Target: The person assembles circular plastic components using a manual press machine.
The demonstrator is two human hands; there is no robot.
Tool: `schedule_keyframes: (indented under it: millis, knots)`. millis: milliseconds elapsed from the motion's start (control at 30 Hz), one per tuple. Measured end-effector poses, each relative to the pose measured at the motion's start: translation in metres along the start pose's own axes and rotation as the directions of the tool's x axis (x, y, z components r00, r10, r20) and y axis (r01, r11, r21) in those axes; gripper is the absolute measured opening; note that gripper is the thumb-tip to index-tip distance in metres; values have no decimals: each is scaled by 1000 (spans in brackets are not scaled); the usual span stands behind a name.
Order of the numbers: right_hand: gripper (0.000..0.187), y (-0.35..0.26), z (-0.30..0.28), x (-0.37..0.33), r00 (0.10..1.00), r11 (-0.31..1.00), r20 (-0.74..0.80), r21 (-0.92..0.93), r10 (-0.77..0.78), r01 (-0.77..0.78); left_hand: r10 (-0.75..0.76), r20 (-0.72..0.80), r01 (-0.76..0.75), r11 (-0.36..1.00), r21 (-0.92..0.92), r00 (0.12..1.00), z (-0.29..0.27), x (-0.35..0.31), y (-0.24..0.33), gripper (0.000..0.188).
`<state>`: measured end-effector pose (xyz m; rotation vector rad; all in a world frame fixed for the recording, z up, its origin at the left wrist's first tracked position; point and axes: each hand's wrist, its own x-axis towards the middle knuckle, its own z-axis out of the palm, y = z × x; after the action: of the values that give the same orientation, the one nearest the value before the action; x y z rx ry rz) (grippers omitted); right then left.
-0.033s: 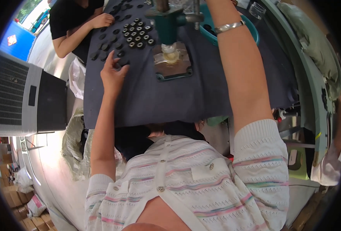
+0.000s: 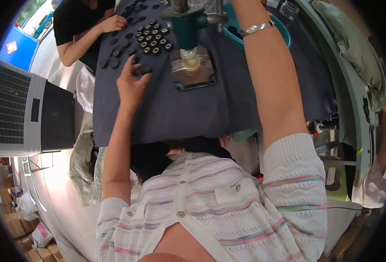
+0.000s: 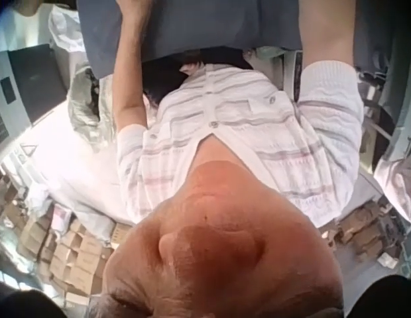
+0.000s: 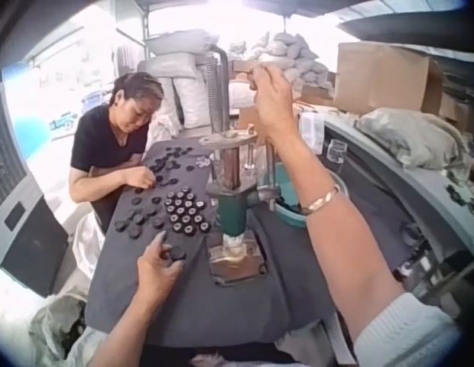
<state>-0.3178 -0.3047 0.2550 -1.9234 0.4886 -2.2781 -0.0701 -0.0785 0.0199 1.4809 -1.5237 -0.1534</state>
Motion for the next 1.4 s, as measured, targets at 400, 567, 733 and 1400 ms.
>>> schedule_keyframes:
  millis: [400,567,733,1400]
  knots:
    - [21,-15,-2,-6,996,990,34,105,88,-91,140,164,-119,984,-131,976,77,11,65,80]
    - [20,-44,-2,-15,968,959,88,141,235,-246,89,153,-55,975,-214,984,76,7,64,80]
    - [18,-105,-26,-38,998,923,-34,382,57,-40,137,112,-110,968,-225,984,83,8,59,83]
    - [30,-169,-125,-223,972,989,185,67,-144,134,110,138,-79,974,-212,984,87,6,47,93]
